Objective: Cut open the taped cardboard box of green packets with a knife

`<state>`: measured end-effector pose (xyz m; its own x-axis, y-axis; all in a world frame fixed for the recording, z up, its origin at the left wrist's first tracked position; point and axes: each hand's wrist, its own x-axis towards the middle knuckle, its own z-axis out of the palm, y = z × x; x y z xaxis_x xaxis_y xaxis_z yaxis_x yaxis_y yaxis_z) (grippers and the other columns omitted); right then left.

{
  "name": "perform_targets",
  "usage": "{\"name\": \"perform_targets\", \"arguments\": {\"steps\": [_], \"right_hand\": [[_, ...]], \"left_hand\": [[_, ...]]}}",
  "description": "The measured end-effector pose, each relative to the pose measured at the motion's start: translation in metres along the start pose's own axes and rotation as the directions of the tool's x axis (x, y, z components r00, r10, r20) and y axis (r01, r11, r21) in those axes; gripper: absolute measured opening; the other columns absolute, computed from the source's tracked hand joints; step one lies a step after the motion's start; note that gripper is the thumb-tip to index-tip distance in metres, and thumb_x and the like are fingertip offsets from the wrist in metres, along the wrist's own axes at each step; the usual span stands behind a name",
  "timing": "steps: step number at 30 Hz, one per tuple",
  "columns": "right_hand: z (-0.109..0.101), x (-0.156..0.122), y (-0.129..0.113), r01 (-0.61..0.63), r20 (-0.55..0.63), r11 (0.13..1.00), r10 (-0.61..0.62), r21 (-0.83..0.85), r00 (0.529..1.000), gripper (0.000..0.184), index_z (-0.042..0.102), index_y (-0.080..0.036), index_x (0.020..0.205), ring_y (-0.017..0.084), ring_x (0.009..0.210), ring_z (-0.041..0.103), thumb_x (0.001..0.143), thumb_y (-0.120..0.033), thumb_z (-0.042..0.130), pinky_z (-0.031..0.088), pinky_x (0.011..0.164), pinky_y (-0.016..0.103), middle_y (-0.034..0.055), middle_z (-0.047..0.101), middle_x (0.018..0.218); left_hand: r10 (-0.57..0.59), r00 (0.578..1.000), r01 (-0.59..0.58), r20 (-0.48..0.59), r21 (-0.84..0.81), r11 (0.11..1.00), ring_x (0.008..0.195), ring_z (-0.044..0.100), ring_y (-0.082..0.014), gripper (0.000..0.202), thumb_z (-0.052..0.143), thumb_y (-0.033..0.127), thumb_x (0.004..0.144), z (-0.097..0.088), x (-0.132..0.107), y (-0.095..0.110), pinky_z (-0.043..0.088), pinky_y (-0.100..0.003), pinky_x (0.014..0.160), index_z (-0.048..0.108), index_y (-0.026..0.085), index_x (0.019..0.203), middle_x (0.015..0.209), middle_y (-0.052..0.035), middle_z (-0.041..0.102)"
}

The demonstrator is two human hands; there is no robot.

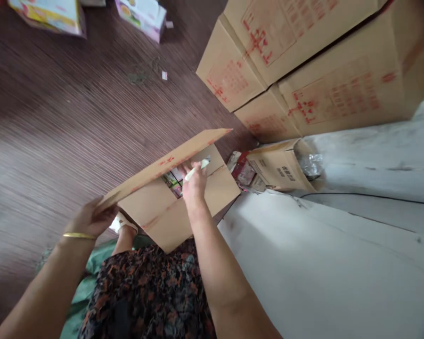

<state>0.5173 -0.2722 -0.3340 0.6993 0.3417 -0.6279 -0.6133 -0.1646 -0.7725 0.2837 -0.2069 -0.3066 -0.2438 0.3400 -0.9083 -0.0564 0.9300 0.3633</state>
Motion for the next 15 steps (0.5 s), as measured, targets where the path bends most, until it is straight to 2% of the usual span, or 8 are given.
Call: {"name": "perform_targets", "arguments": {"steps": [2, 3, 5, 7, 9, 12, 13, 15], "right_hand": [[-0.012, 0.013, -0.013, 0.073, 0.084, 0.997, -0.076, 0.037, 0.994, 0.020, 0.041, -0.024, 0.105, 0.018, 0.094, 0.069, 0.098, -0.041, 0.033, 0.057, 0.083, 0.043, 0.0095, 0.065, 0.117], [-0.022, 0.018, -0.015, 0.097, 0.100, 0.995, -0.096, -0.006, 0.990, 0.019, 0.043, -0.024, 0.103, 0.018, 0.092, 0.070, 0.098, -0.040, 0.034, 0.057, 0.083, 0.043, 0.0090, 0.066, 0.115], [-0.047, 0.027, -0.009, 0.136, 0.123, 0.952, -0.106, -0.273, 0.987, 0.013, 0.047, -0.022, 0.095, 0.019, 0.087, 0.068, 0.097, -0.034, 0.040, 0.056, 0.085, 0.043, 0.0076, 0.069, 0.102], [-0.072, 0.031, 0.007, 0.206, 0.244, 0.776, -0.069, -0.596, 0.967, 0.006, 0.051, -0.022, 0.083, 0.021, 0.083, 0.065, 0.089, -0.022, 0.054, 0.052, 0.090, 0.042, 0.0048, 0.068, 0.081], [-0.090, 0.030, 0.027, 0.327, 0.417, 0.586, 0.021, -0.741, 0.909, 0.017, 0.054, -0.021, 0.071, 0.024, 0.084, 0.063, 0.077, -0.009, 0.064, 0.047, 0.095, 0.042, 0.0036, 0.063, 0.067], [-0.100, 0.030, 0.048, 0.528, 0.589, 0.302, 0.165, -0.794, 0.791, 0.016, 0.063, -0.018, 0.076, 0.026, 0.096, 0.062, 0.077, -0.002, 0.062, 0.042, 0.099, 0.040, 0.0092, 0.069, 0.076], [-0.099, 0.031, 0.052, 0.592, 0.615, 0.169, 0.232, -0.788, 0.754, 0.016, 0.066, -0.017, 0.086, 0.026, 0.100, 0.062, 0.081, -0.003, 0.059, 0.042, 0.099, 0.040, 0.0115, 0.072, 0.085], [-0.093, 0.036, 0.053, 0.657, 0.604, -0.029, 0.364, -0.753, 0.709, 0.022, 0.068, -0.015, 0.105, 0.028, 0.103, 0.063, 0.089, -0.009, 0.053, 0.042, 0.098, 0.041, 0.0143, 0.073, 0.097]], "left_hand": [[0.020, 0.996, 0.002, 0.091, -0.239, 0.971, 0.070, 0.060, -0.0143, 0.038, 0.038, 0.031, 0.097, -0.007, -0.007, 0.013, 0.056, -0.026, 0.063, 0.057, 0.015, 0.068, 0.074, -0.0089, 0.067], [0.124, 0.980, -0.073, 0.153, -0.300, 0.951, 0.081, 0.064, -0.0170, 0.043, 0.037, 0.042, 0.098, -0.009, -0.009, 0.018, 0.057, -0.030, 0.071, 0.059, 0.015, 0.073, 0.084, -0.0100, 0.070], [0.394, 0.890, -0.336, 0.229, -0.254, 0.907, 0.100, 0.064, -0.0221, 0.040, 0.050, 0.057, 0.090, -0.009, -0.008, 0.020, 0.055, -0.037, 0.084, 0.064, 0.019, 0.092, 0.100, -0.0077, 0.071], [0.579, 0.763, -0.581, 0.287, -0.085, 0.809, 0.107, 0.061, -0.0222, 0.056, 0.072, 0.053, 0.075, -0.001, -0.001, 0.015, 0.052, -0.036, 0.088, 0.059, 0.026, 0.123, 0.107, -0.0046, 0.069], [0.705, 0.636, -0.757, 0.314, 0.077, 0.649, 0.106, 0.061, -0.0213, 0.087, 0.079, 0.043, 0.070, 0.012, 0.008, 0.005, 0.050, -0.033, 0.090, 0.039, 0.023, 0.145, 0.107, -0.0064, 0.067], [0.809, 0.383, -0.914, 0.445, 0.307, 0.264, 0.119, 0.057, -0.0276, 0.091, 0.072, 0.036, 0.075, 0.029, 0.018, -0.012, 0.045, -0.042, 0.104, 0.030, 0.013, 0.152, 0.128, -0.0163, 0.060], [0.791, 0.342, -0.907, 0.507, 0.399, 0.136, 0.125, 0.053, -0.0298, 0.085, 0.069, 0.035, 0.077, 0.034, 0.021, -0.018, 0.043, -0.044, 0.107, 0.033, 0.013, 0.152, 0.137, -0.0174, 0.055], [0.698, 0.372, -0.828, 0.612, 0.559, -0.049, 0.132, 0.047, -0.0323, 0.073, 0.062, 0.034, 0.082, 0.039, 0.029, -0.029, 0.043, -0.046, 0.109, 0.041, 0.018, 0.150, 0.146, -0.0154, 0.048]]}}
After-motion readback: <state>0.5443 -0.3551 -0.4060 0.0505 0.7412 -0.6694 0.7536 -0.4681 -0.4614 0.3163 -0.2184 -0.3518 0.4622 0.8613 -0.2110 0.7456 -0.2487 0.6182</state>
